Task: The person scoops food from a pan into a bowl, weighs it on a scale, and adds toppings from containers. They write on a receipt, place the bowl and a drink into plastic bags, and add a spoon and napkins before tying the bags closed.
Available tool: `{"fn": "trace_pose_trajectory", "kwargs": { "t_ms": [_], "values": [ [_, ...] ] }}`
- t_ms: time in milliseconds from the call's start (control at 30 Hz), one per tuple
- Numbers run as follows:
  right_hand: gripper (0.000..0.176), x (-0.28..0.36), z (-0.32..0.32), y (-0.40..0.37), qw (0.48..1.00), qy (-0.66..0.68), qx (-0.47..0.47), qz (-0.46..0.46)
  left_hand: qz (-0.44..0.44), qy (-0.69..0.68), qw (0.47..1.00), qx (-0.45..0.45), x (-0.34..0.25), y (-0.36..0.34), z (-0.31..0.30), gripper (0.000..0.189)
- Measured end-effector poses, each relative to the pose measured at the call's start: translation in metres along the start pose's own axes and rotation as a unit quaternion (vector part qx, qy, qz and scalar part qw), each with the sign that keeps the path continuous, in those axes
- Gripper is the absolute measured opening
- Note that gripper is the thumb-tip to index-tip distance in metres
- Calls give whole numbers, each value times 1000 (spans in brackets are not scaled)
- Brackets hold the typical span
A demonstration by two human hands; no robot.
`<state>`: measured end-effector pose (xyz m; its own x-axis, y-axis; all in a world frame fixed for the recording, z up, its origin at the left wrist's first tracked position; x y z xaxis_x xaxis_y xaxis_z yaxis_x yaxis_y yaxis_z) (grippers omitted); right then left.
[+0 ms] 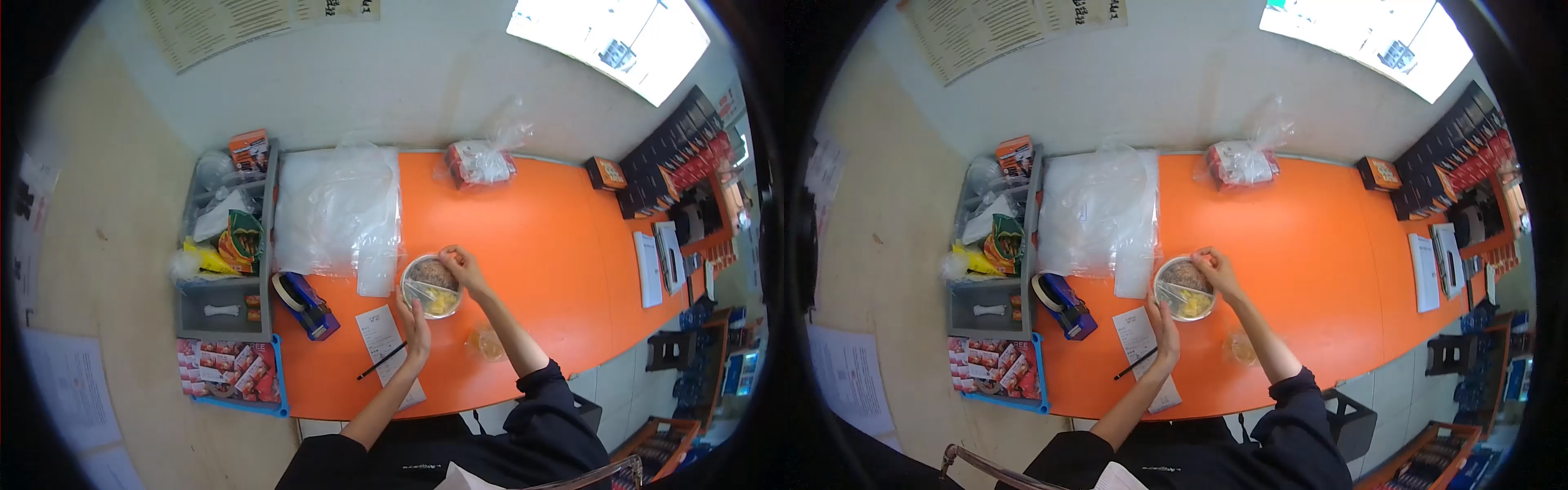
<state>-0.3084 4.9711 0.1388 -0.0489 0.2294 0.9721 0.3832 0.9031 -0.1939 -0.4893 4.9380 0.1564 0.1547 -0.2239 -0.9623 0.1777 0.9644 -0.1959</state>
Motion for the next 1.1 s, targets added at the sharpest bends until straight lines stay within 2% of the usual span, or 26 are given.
{"fn": "trace_pose_trajectory", "kwargs": {
  "t_ms": [33, 133, 233, 267, 333, 367, 433, 467, 567, 633, 667, 700, 733, 767, 833, 867, 933, 1033, 1100],
  "values": [
    [28, 2, 7, 2, 1000, 9, 10, -17, 6, 2, 1000, -22, 3, 6, 4, 57],
    [34, -3, 5, 4, 985, -171, 24, -3, 29, 51, 992, -110, 2, 8, -1, 51],
    [41, 3, -6, -6, 956, -271, -85, -75, 65, 77, 972, -212, -6, 18, -11, 43],
    [44, -2, -8, -8, 955, -283, -77, -42, 78, 78, 963, -246, -6, 19, -14, 41],
    [50, -2, -16, -12, 948, -311, -64, 17, 97, 94, 959, -250, -7, 28, -18, 36],
    [52, 4, -17, -11, 930, -366, -45, 13, 105, 101, 957, -252, -9, 31, -22, 33],
    [55, 18, -20, 5, 883, -469, -8, -1, 97, 108, 969, -201, -7, 47, -20, 31],
    [57, 17, -13, 9, 899, -437, 17, 18, 89, 119, 974, -173, -4, 49, -20, 30],
    [61, 10, 15, 23, 933, -347, 70, 70, -12, 153, 981, -115, 13, 63, -20, 27],
    [61, -5, 10, 15, 932, -332, 94, 109, 39, 240, 964, -111, 2, 64, -17, 39],
    [60, -5, 9, 14, 951, -285, 79, 85, 72, 288, 950, -101, -10, 66, -15, 46],
    [60, -6, 8, 16, 968, -236, 62, 57, 152, 350, 923, -52, -28, 65, 0, 58],
    [59, -6, 7, 17, 981, -186, 46, 29, 230, 408, 883, -3, -44, 55, 14, 69],
    [57, -11, 4, 18, 978, -204, 31, 32, 304, 461, 833, 44, -57, 43, 30, 81],
    [52, -19, -3, 23, 969, -244, 4, 43, 281, 509, 801, 142, -55, 28, 48, 100],
    [48, -3, -4, 23, 968, -249, -8, 33, 264, 530, 782, 193, -50, 23, 55, 110],
    [42, 12, -9, 4, 963, -265, -23, 39, 236, 528, 792, 195, -43, 20, 53, 115],
    [35, 32, 7, -13, 929, -322, 53, -175, 226, 506, 811, 185, -42, 31, 50, 116],
    [33, 37, 10, -17, 932, -320, 68, -153, 216, 500, 819, 180, -40, 31, 51, 115]
  ]
}}
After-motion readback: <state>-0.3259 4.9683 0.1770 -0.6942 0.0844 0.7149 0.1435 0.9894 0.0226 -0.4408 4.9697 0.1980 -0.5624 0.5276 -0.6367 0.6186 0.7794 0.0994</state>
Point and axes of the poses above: each hand's wrist, its own y-axis towards the middle knuckle, its own z-axis out of the palm, x = y × z, the point moved 10 cm from there along y, towards the middle knuckle, and after that the axes turned 1 degree about -y, right-handed, at the moved point
